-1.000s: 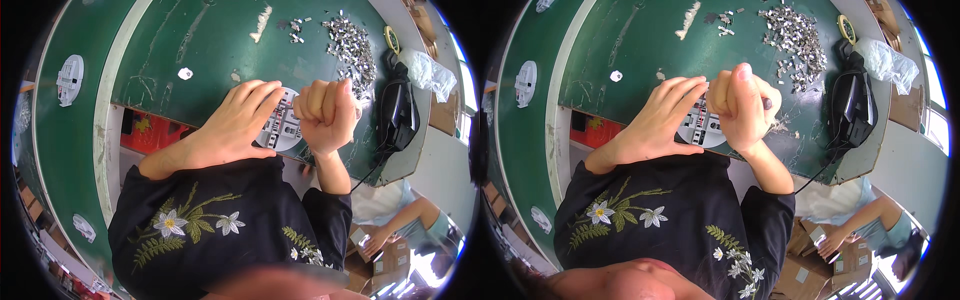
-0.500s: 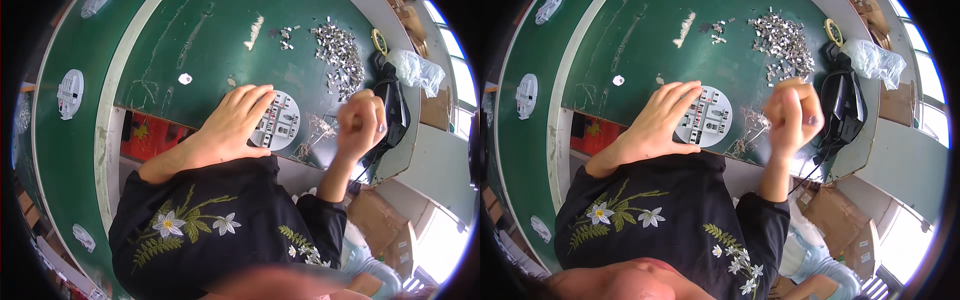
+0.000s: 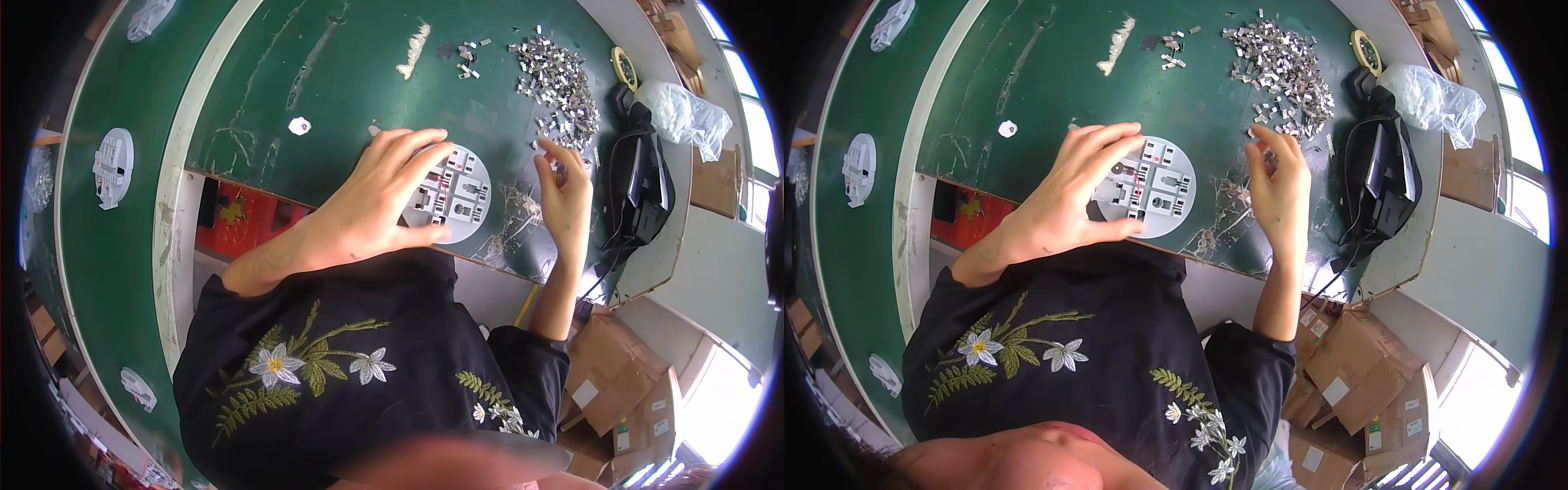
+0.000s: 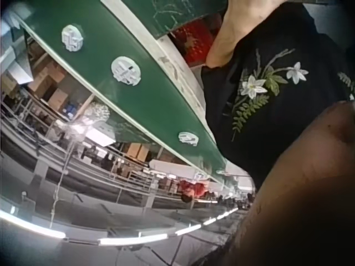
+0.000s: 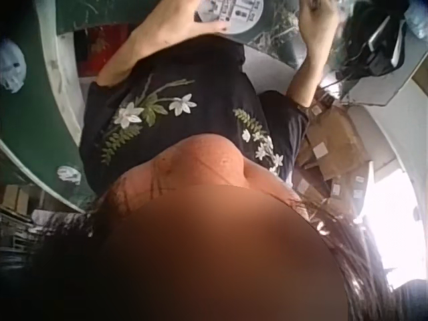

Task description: Assembling small metal components onto a circular hardware base.

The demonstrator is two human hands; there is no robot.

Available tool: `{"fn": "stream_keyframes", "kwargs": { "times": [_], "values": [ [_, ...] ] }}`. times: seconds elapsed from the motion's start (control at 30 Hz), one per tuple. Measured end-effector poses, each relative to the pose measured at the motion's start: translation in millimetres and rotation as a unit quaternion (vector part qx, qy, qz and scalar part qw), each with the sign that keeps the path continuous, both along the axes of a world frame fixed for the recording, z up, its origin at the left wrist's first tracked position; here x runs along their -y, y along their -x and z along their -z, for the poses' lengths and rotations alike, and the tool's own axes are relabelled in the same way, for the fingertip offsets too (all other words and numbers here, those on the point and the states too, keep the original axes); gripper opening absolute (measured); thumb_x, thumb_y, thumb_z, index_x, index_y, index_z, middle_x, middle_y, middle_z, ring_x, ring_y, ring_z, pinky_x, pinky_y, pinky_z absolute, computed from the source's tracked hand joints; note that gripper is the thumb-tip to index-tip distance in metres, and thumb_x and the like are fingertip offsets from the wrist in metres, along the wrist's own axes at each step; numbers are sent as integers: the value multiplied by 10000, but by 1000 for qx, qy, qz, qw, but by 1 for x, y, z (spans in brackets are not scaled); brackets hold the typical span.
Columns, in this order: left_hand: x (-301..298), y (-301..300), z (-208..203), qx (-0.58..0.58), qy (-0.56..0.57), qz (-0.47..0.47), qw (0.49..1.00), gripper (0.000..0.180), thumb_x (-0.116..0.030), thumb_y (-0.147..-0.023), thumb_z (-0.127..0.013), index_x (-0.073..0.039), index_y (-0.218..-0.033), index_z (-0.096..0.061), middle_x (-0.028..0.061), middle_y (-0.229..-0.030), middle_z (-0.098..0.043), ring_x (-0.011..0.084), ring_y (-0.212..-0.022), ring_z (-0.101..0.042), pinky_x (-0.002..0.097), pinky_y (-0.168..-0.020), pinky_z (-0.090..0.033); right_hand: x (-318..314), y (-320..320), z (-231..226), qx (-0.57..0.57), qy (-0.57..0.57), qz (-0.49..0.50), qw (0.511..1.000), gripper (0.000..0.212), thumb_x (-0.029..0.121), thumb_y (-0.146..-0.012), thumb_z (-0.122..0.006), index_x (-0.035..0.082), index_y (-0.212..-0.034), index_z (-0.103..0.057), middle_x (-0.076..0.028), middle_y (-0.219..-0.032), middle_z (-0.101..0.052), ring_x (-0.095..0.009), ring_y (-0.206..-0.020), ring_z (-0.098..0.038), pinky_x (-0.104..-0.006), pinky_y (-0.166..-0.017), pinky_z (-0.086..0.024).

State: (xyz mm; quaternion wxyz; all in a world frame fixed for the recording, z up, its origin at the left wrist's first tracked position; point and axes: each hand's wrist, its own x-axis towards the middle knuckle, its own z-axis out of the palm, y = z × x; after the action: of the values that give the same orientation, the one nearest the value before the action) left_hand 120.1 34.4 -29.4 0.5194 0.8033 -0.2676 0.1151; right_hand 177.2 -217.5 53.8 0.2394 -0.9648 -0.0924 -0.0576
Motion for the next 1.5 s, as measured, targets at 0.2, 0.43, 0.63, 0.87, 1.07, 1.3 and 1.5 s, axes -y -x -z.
{"fn": "stream_keyframes", "kwargs": {
  "times": [0.2, 0.43, 0.63, 0.87, 1.07, 1.3, 1.5],
  "values": [
    [5, -5, 0, 33, 54, -26, 998, 251, -78, -768, -790, -79, -1005, -706, 55, -1207, -594, 252, -1061, -512, 345, -829, -480, -30, 31, -16, -78, -89, -69, 991, 115, 18, -877, -663, 12, -984, -704, -61, -898, -652, -65, -591, -495, -237, -526, -386],
    [11, -9, -3, 28, 74, -47, 996, 139, -49, -775, -778, -72, -893, -709, 27, -1127, -612, 221, -976, -522, 314, -743, -478, -49, 56, 0, 67, -85, -183, 977, 255, -66, -747, -774, 31, -975, -713, -73, -905, -672, -107, -584, -578, -236, -495, -445],
    [12, -10, -4, 31, 71, -51, 996, 130, -58, -776, -779, -73, -883, -707, 22, -1112, -607, 215, -951, -510, 304, -719, -473, -50, 56, 20, 240, -14, -245, 939, 283, -69, -711, -799, -11, -967, -694, -103, -916, -679, -184, -682, -666, -276, -549, -529],
    [12, -11, -4, 37, 69, -53, 996, 115, -66, -782, -775, -74, -875, -707, 16, -1098, -601, 212, -941, -497, 297, -693, -466, -52, 53, 26, 281, 24, -286, 916, 313, -79, -702, -797, -44, -987, -674, -121, -916, -673, -214, -706, -675, -294, -565, -547],
    [12, -11, -3, 36, 71, -52, 995, 112, -68, -784, -774, -74, -873, -705, 15, -1095, -598, 212, -930, -494, 298, -696, -465, -51, 53, 25, 286, 42, -295, 911, 315, -90, -701, -788, -55, -992, -674, -120, -914, -666, -197, -690, -659, -283, -561, -541],
    [11, -11, -3, 38, 71, -52, 995, 113, -72, -784, -774, -75, -869, -701, 15, -1101, -597, 214, -919, -494, 310, -727, -462, -50, 53, 28, 303, 48, -312, 899, 327, -92, -699, -784, -70, -1006, -674, -125, -921, -660, -184, -673, -642, -272, -539, -516],
    [11, -11, -2, 46, 71, -52, 995, 122, -67, -781, -773, -75, -873, -694, 15, -1103, -597, 216, -912, -495, 325, -764, -458, -48, 52, 29, 309, 55, -325, 892, 332, -87, -702, -779, -77, -1019, -680, -130, -919, -656, -169, -640, -614, -266, -512, -482]
  ]
}}
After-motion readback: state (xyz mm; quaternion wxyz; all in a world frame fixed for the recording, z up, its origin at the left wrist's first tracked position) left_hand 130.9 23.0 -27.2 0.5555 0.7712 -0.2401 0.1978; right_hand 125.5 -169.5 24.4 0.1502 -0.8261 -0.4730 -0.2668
